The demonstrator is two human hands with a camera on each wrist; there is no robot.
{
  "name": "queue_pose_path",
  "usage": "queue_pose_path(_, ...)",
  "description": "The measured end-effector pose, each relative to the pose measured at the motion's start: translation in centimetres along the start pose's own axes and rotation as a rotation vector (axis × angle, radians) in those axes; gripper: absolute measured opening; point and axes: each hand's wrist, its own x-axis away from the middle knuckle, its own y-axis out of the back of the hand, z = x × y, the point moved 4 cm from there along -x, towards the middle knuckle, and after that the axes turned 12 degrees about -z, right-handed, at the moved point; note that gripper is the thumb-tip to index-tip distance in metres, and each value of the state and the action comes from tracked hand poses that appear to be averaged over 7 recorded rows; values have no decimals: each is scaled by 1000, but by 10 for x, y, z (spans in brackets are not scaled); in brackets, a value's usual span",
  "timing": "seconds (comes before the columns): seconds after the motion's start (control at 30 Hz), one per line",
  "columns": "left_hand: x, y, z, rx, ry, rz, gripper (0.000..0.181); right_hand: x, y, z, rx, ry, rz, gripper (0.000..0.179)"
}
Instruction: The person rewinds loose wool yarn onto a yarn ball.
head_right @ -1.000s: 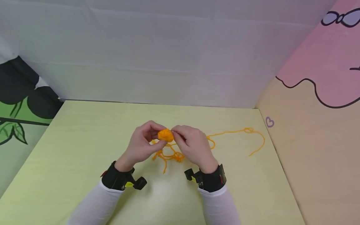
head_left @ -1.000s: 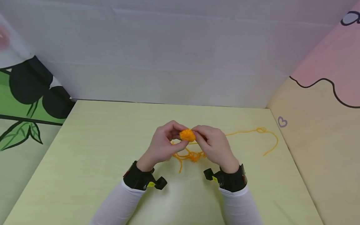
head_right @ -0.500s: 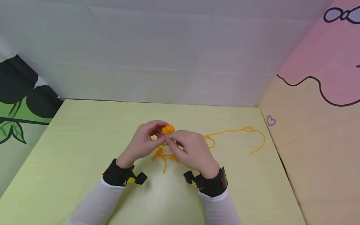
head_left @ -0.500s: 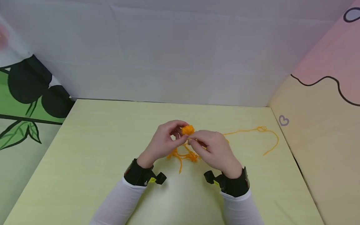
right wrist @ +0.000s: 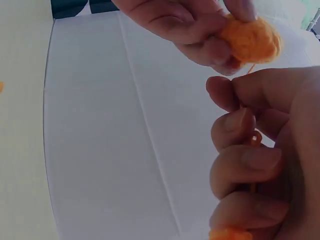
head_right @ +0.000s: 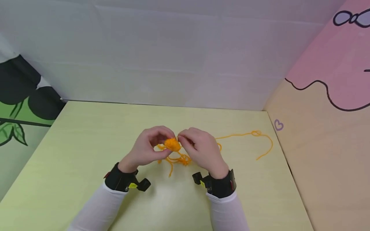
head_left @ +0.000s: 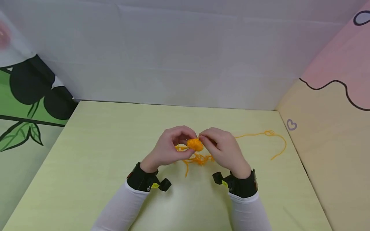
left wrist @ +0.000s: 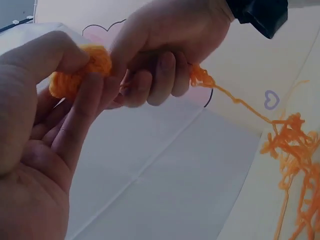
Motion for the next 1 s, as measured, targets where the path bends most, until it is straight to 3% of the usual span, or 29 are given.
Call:
queue_pose_path(0.13,8,11,17,153,145,-207,38,7,-20,1,40,-64,134,16)
queue_pose_path(0.2,11,16,21,174,195,-312,35,10,-28,5,59,-67,196,17)
queue_pose_path(0.27,12,19,25,146,237,-391,34,12,-34,11,67,-43,234,17)
queue_pose_path(0.37,11,21,28,4,268,-421,33,12,-34,21,57,16,230,16)
queue_pose_path(0.5,9,17,22,-203,224,-319,29,11,-22,30,7,53,131,14)
queue_pose_path(0.6,8,11,9,-258,180,-207,26,12,-10,32,-30,65,38,10)
queue_pose_path(0.77,9,4,-6,-156,188,-21,26,12,4,30,-24,99,-76,8)
queue_pose_path(0.87,13,3,0,-84,200,56,28,11,8,28,-12,107,-120,9)
queue_pose_path(1.0,18,3,10,-5,213,104,29,11,8,26,-7,102,-142,8)
